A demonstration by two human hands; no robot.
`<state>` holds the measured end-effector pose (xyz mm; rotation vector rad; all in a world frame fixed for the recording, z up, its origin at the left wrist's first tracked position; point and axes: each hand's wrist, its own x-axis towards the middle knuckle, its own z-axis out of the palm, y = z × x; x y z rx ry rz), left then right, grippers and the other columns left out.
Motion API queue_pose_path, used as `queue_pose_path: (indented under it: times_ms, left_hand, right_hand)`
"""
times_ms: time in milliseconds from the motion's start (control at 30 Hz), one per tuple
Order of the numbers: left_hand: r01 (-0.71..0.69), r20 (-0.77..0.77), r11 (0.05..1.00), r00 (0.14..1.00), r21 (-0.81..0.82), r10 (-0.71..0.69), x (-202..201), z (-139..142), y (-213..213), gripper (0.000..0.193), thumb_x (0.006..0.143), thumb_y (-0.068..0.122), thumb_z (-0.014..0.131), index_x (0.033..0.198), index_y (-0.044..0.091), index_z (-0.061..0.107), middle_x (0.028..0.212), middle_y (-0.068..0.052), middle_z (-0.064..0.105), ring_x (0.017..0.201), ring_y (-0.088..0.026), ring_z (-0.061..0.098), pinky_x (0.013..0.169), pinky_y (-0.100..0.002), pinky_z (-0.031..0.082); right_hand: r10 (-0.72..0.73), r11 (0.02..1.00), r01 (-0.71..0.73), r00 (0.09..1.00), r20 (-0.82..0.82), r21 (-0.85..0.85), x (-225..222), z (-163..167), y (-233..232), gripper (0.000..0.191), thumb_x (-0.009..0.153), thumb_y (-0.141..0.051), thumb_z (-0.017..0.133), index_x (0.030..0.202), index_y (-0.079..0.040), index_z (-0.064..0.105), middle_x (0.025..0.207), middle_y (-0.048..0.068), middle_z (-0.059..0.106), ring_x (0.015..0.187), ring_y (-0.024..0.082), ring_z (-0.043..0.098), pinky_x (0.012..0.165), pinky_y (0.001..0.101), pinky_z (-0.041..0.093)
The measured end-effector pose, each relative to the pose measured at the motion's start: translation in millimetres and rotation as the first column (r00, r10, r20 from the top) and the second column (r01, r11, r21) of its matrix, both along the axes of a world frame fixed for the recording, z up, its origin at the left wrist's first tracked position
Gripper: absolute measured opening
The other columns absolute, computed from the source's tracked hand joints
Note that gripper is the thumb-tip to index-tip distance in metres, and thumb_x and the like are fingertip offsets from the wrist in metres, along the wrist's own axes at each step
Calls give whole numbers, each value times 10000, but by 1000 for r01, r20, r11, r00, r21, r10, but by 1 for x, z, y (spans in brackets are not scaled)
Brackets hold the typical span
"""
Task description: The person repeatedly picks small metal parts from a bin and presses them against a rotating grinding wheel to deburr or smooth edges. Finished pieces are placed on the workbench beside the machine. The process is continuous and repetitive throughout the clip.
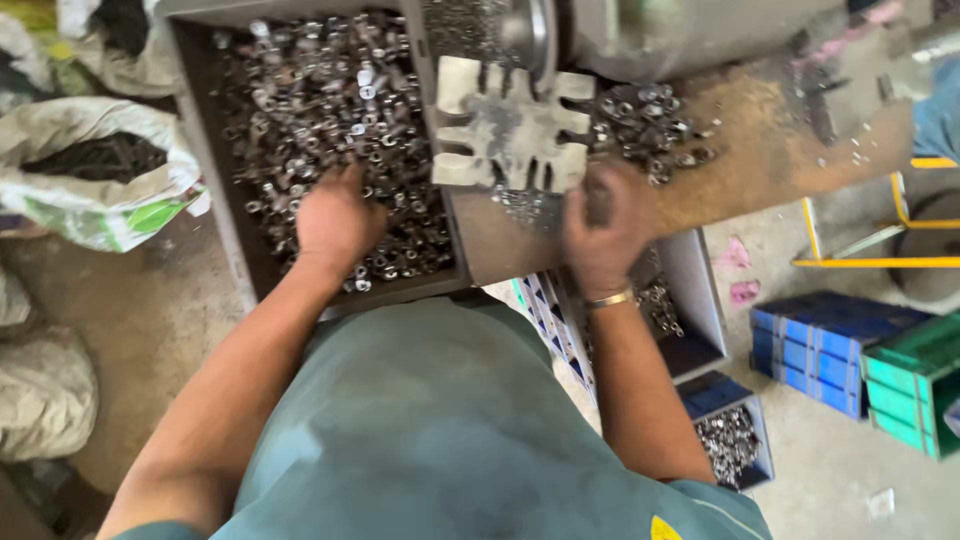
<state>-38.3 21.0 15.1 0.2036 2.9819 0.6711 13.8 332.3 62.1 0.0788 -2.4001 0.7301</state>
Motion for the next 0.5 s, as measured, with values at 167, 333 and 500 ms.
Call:
queue_pose_path:
  times_ms: [167,333,500]
  left_hand:
    - [145,138,927,969,347,-204,11,52,2,198,850,194,668,950,53,764,846,-172,739,772,-340,729,751,-437,587]
    - [102,346,850,883,518,-317,-1,103,40,223,925,195,632,1061,63,750,808,-161,732,729,-287,762,705,-391,579]
    - [504,-349,766,856,399,-381,1,214,56,248,906,179,783,1100,34,731,1101,-159,726,961,-355,728,862,-414,583]
  right_hand:
    - [411,909,-391,899,148,-147,11,19,-54,329,883,-96,774,1187,-71,654,1270,138,677,1161,316,665,1029,425,540]
    - [501,827,-452,862,72,-333,9,43,-67,369,835,-153,899,1135,-69,701,1150,113,734,1008,271,740,872,344,604]
    - [291,945,-269,951,104,-185,5,41,-34,296,859,-124,881,1098,-61,719,1047,107,763,921,263,760,830,346,606]
